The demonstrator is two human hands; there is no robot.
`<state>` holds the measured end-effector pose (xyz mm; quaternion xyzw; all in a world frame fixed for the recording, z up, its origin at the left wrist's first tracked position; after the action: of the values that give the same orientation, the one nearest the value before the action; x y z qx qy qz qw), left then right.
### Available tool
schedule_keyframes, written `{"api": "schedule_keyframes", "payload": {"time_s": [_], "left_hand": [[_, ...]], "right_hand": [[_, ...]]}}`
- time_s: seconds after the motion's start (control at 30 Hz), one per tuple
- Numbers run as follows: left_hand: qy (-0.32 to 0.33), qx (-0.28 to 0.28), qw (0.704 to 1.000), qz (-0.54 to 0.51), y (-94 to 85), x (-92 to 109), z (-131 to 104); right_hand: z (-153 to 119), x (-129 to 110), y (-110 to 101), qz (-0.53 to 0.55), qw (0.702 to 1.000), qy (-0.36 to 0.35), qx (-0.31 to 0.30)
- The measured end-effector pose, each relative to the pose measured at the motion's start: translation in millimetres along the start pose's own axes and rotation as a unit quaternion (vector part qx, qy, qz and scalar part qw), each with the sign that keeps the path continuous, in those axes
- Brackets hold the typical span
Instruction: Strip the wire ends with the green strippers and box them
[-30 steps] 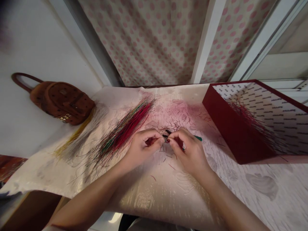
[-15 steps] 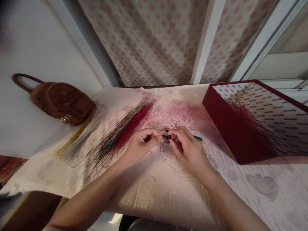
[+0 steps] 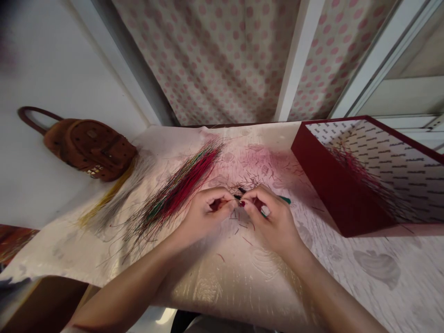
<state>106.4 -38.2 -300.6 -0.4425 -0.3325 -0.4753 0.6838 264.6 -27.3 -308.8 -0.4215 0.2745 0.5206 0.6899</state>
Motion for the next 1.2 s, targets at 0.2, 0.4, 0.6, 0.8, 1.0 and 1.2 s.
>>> {"api": "schedule_keyframes", "payload": {"time_s": [0.2,0.4,0.6,0.8,1.0,1.2], "left_hand": [[0.069,-0.018,0.997,0.026,1.0,8,-2],[0.0,0.005,1.0,0.003,-2.0,2,0],[-0.044,0.016,0.998,-0.031,-2.9,0,3],[-0.027,0.021,0.999,-0.01,-3.7,2,2],[-0.006,0.015,1.0,0.003,-2.4,2,0],[-0.073,0.007,0.996,-0.056,-2.0,-5,3]], "right_hand": [[-12,28,24,0.28,0.89,0.345,-0.106],[-4,21,7,0.179,0.957,0.227,-0.014],[-3,-17,-5,-0.111,0.983,-0.141,0.028],[-2,-14,-2,-0.096,0.988,-0.117,0.019],[-6,21,12,0.138,0.964,0.215,-0.07],[-4,17,7,0.144,0.969,0.187,-0.073]]}}
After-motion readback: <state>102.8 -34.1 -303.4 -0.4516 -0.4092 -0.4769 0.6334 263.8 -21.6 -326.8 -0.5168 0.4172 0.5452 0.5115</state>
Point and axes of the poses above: each hand's wrist, its own z-axis towards the middle knuckle, its own y-axis out of the palm, x = y × z, the point moved 7 cm from there along z, towards the middle knuckle, and after that the axes turned 15 degrees about x, right-handed, at the moved point
